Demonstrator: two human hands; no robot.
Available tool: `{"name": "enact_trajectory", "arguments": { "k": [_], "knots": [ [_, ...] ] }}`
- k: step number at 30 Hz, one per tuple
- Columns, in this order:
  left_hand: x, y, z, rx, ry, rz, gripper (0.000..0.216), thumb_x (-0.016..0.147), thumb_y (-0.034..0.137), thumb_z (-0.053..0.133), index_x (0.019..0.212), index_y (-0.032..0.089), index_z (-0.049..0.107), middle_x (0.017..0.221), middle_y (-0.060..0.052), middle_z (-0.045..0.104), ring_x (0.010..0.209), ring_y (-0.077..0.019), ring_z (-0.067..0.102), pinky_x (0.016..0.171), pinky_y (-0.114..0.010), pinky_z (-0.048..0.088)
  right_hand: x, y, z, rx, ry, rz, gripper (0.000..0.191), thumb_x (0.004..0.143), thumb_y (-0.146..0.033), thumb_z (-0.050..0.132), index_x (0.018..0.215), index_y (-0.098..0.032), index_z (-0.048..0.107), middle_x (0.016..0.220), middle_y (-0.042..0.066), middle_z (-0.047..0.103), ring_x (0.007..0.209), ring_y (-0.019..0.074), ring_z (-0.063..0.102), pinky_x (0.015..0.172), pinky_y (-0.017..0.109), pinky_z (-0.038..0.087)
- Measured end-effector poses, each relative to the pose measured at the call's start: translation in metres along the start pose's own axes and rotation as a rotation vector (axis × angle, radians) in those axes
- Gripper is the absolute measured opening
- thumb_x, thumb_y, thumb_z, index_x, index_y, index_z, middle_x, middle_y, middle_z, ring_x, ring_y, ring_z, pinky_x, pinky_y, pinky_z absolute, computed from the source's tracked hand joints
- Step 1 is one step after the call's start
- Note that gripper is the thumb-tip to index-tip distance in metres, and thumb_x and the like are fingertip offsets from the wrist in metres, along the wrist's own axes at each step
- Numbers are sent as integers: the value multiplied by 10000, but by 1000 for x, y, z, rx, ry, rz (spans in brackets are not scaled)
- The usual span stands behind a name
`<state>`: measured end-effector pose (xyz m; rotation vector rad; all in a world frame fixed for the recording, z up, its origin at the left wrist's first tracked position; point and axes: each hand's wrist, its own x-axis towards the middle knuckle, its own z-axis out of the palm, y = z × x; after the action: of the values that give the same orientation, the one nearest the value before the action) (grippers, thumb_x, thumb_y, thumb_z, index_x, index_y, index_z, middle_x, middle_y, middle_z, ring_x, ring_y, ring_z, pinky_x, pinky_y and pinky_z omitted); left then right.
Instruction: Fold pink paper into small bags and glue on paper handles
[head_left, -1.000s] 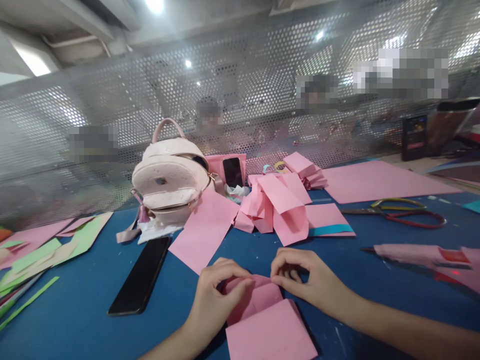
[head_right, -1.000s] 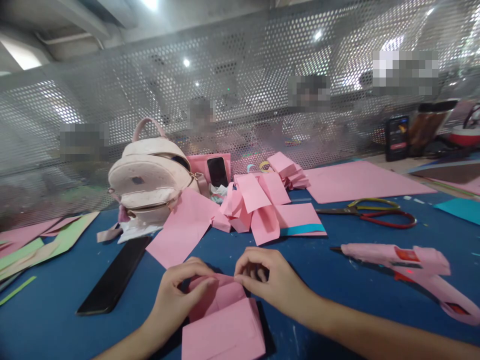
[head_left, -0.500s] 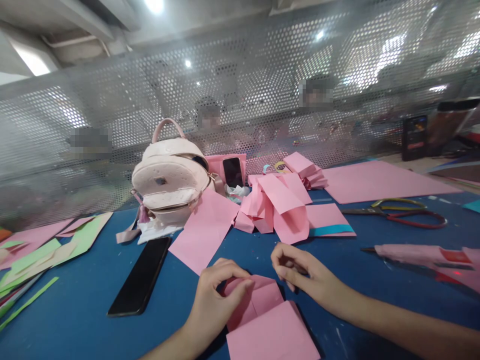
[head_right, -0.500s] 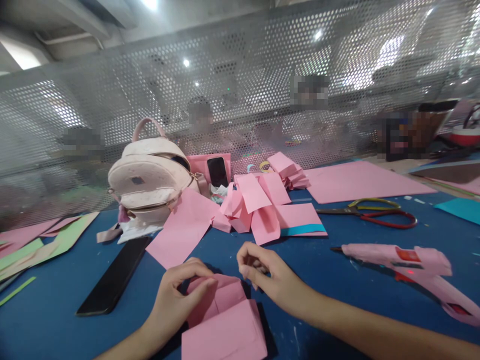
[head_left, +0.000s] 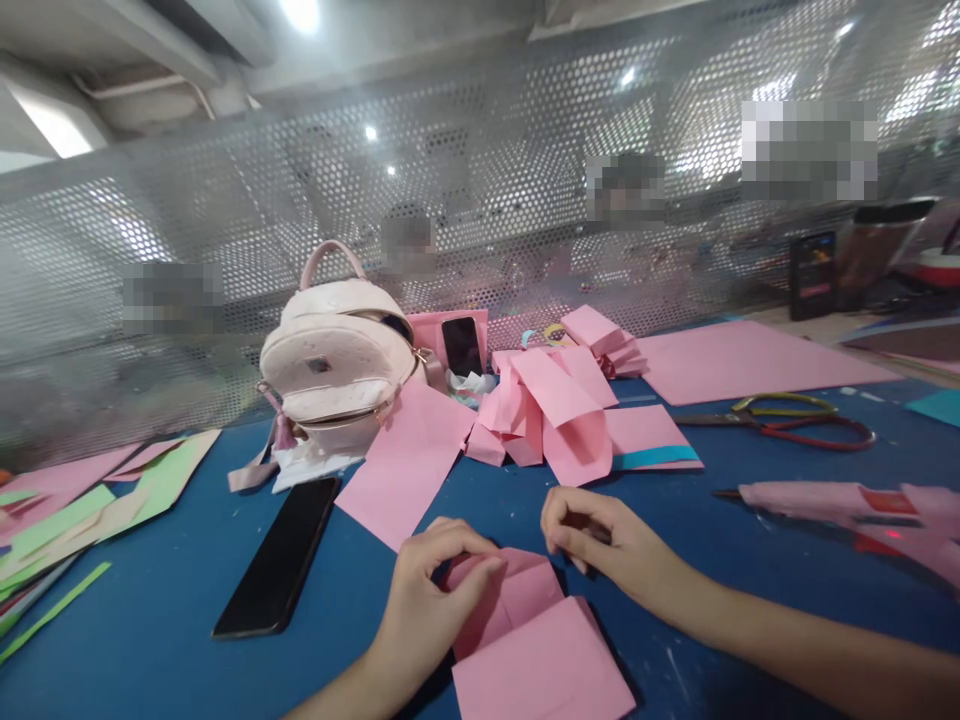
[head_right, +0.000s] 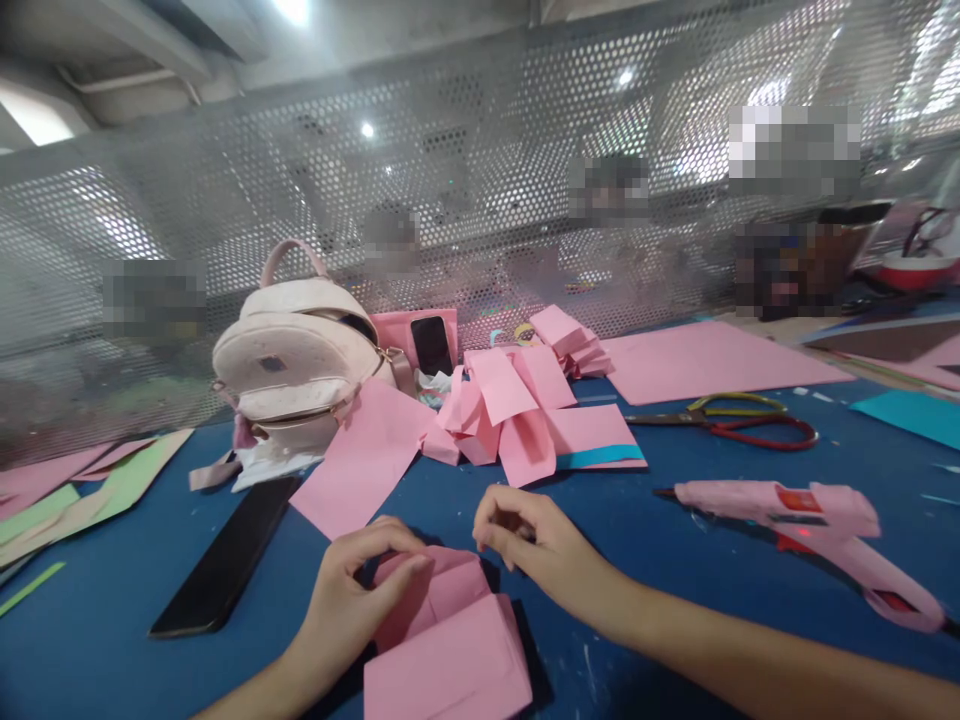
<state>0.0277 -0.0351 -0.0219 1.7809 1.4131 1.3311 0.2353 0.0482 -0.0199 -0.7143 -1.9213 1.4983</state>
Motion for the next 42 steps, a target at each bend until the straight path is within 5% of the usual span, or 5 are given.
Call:
{"name": "enact_trajectory", "arguments": {
  "k": [12,26,33,42],
  "knots": [
    [1,0,1,-15,-35,0,127,836,182,663,730,188,732,706,-19,702,689,-159,611,666,-269,443,-1,-1,1,-187,16,-55,148,801,-319,728,728,-192,739,719,9,666,612,130,517,557,251,341],
    [1,0,0,-8,-34,-9,141,835,169,648,715,181,721,707,-18,706,691,-158,617,675,-264,437,-6,1,5,-323,28,-192,546,991,-466,409,526,-181,442,528,-23,423,518,115,413,520,266,275],
    [0,0,0,-3,-25,-27,131,830,161,655,723,186,727,710,-13,702,696,-157,613,674,-258,434,3,7,-3,35,94,-84,338,953,-500,490,816,-196,546,659,-31,491,506,103,380,494,250,270],
    [0,0,0,-7,-18,-26,131,826,160,661,715,187,724,697,-7,695,688,-152,608,670,-257,431,3,3,-1,-31,108,-154,498,892,-395,585,556,-194,278,753,7,450,638,128,402,595,275,319]
  ]
}}
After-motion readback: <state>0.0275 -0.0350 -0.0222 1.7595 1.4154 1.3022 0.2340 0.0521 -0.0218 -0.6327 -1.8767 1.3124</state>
